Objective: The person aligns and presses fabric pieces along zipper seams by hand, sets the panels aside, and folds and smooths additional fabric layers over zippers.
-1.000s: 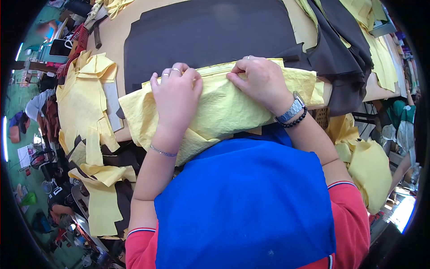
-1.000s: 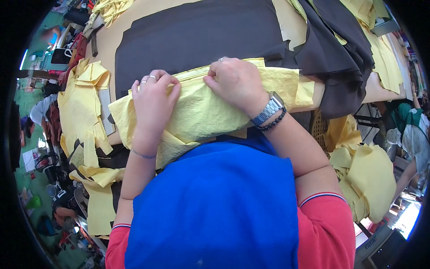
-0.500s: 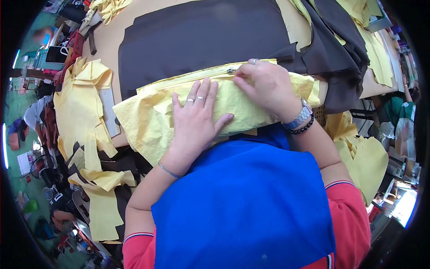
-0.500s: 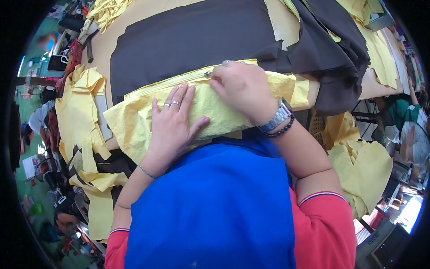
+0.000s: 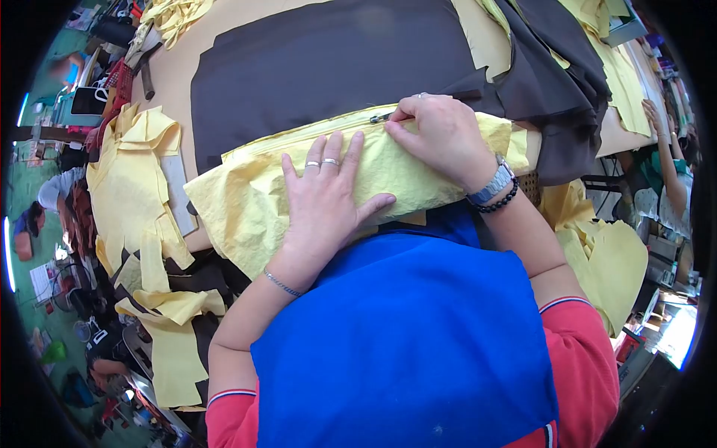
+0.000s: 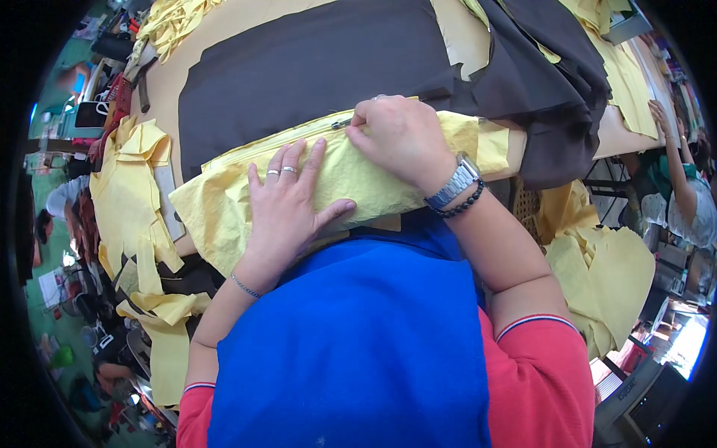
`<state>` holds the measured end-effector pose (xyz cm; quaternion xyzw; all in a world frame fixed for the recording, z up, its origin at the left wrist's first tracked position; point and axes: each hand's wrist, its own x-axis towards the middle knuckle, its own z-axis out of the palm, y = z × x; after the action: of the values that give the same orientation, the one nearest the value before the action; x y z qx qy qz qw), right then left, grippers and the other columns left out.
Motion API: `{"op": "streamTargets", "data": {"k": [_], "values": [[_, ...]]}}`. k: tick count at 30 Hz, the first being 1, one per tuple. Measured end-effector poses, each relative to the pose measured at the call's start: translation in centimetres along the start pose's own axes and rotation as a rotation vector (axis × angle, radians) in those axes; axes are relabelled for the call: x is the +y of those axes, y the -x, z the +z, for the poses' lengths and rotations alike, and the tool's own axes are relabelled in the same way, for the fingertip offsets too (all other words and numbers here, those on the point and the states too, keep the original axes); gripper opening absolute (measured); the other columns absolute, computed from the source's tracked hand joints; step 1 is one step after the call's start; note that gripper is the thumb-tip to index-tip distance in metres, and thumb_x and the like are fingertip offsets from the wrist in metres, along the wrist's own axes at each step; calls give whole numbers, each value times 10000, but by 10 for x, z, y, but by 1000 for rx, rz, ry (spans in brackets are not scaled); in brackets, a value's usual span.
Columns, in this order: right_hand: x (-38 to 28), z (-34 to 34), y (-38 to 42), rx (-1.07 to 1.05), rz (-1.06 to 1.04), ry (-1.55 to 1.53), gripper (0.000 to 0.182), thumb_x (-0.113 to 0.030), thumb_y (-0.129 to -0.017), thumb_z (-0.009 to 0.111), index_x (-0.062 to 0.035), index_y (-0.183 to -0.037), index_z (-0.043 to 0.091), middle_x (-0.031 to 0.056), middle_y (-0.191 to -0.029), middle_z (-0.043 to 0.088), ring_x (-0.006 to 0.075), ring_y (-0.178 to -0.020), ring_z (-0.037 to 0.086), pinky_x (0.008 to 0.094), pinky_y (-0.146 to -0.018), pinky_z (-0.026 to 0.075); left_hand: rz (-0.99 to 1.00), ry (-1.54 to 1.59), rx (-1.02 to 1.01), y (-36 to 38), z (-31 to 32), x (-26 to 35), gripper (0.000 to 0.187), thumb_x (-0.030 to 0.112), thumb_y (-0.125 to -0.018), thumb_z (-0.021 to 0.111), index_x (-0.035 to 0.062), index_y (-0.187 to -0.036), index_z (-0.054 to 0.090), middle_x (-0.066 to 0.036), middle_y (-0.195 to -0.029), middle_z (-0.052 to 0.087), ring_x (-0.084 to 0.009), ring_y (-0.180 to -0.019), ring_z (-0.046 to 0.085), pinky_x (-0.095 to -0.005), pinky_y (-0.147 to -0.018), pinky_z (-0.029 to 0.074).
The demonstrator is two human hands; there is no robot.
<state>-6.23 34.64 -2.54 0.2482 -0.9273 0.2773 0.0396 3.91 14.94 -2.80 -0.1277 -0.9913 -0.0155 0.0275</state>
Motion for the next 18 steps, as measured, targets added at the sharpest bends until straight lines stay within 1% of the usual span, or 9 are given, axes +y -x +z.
{"op": "streamTargets", "data": {"k": [3, 6, 8, 9, 11, 14, 18], "values": [[-2, 1, 0, 1, 11, -2, 191, -277, -885, 721, -92, -851, 754, 107, -824, 726, 297, -813, 715, 429, -716, 568, 12, 12, 1, -4, 2, 1, 985, 767, -847, 588, 94, -1553, 451, -139, -1483, 512, -311, -1426, 432, -690, -1139, 301], [-3, 5, 2, 15, 0, 20, 212, -290, -900, 726, -82, -858, 725, 104, -798, 700, 301, -797, 701, 435, -705, 548, 69, 131, 69, -9, 15, 5, 982, 779, -873, 553, 72, -1546, 448, -148, -1501, 490, -316, -1429, 430, -664, -1145, 317], [-6, 5, 3, -9, 17, 58, 219, -293, -907, 724, -80, -859, 716, 94, -792, 698, 295, -799, 702, 435, -705, 538, 68, 85, 70, -9, 18, 11, 984, 774, -873, 557, 61, -1542, 448, -143, -1489, 504, -312, -1416, 445, -667, -1137, 325], [-6, 3, 6, 11, -14, 102, 214, -291, -913, 721, -83, -864, 719, 90, -787, 697, 291, -794, 699, 434, -704, 530, 72, 62, 70, -10, 18, 13, 986, 772, -873, 560, 55, -1540, 447, -141, -1483, 511, -311, -1409, 452, -668, -1134, 329], [-2, -6, 13, 39, -76, 189, 205, -287, -924, 715, -88, -873, 724, 81, -779, 694, 285, -785, 693, 432, -701, 514, 69, 29, 31, -12, 12, 13, 979, 770, -873, 561, 59, -1537, 452, -133, -1478, 519, -304, -1396, 468, -671, -1124, 338], [8, -23, 18, 8, -17, 127, 188, -278, -936, 705, -98, -892, 736, 75, -774, 691, 276, -779, 680, 425, -700, 490, 63, 23, 3, -14, 6, 14, 976, 771, -870, 563, 64, -1535, 456, -122, -1475, 525, -294, -1381, 487, -680, -1108, 349], [10, -25, 20, 8, -24, 146, 188, -278, -934, 710, -96, -895, 743, 67, -794, 692, 264, -796, 656, 418, -720, 481, 62, 34, -26, -18, 1, 14, 992, 781, -854, 573, 69, -1536, 457, -117, -1474, 528, -285, -1378, 491, -694, -1091, 354]]}}
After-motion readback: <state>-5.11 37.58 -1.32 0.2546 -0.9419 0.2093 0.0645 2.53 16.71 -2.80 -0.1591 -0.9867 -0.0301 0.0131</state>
